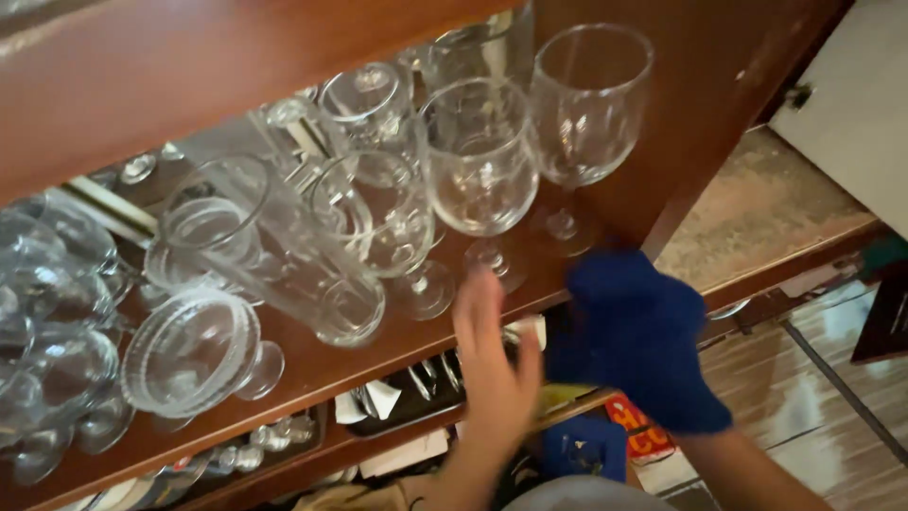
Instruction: Wiping and organizing various types of glasses on a bar storage shelf.
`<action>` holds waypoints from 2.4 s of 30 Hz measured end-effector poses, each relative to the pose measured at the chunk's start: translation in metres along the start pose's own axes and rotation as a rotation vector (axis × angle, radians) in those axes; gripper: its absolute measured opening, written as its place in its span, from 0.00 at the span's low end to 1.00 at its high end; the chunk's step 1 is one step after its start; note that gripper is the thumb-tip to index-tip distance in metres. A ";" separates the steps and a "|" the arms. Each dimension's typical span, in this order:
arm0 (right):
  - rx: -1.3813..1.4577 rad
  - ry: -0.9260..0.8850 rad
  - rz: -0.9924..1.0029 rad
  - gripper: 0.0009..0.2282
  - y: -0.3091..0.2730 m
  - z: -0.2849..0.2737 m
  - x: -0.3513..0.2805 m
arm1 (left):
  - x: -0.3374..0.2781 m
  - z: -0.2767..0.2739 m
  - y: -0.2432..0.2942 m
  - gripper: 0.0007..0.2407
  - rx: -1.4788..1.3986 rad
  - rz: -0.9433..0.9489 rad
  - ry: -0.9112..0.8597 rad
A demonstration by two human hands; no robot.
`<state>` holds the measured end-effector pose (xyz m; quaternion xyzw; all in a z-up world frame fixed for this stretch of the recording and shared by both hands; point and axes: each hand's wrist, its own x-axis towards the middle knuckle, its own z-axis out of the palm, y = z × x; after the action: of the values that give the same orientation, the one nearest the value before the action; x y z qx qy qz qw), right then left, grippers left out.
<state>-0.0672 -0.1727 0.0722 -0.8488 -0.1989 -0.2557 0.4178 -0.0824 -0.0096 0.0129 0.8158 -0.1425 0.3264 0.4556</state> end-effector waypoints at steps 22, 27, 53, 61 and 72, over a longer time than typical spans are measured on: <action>-0.590 -0.271 0.262 0.21 -0.008 -0.060 -0.018 | 0.092 0.138 -0.050 0.11 -0.380 -0.253 -0.099; -0.609 -0.263 0.179 0.18 -0.008 -0.057 -0.015 | 0.082 0.128 -0.037 0.12 -0.344 -0.324 -0.148; -0.379 -0.500 -0.039 0.15 0.085 0.034 0.067 | -0.008 -0.049 -0.010 0.15 -0.499 -0.220 -0.342; -0.559 -0.301 -0.259 0.33 0.069 0.060 0.055 | -0.013 -0.055 -0.017 0.11 -0.489 -0.179 -0.280; -0.645 -0.438 -0.209 0.25 0.089 0.076 0.048 | -0.018 -0.069 -0.018 0.13 -0.431 -0.314 -0.334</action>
<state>0.0402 -0.1560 0.0081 -0.9460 -0.2780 -0.1591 0.0496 -0.1135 0.0567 0.0150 0.7548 -0.1538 0.0759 0.6332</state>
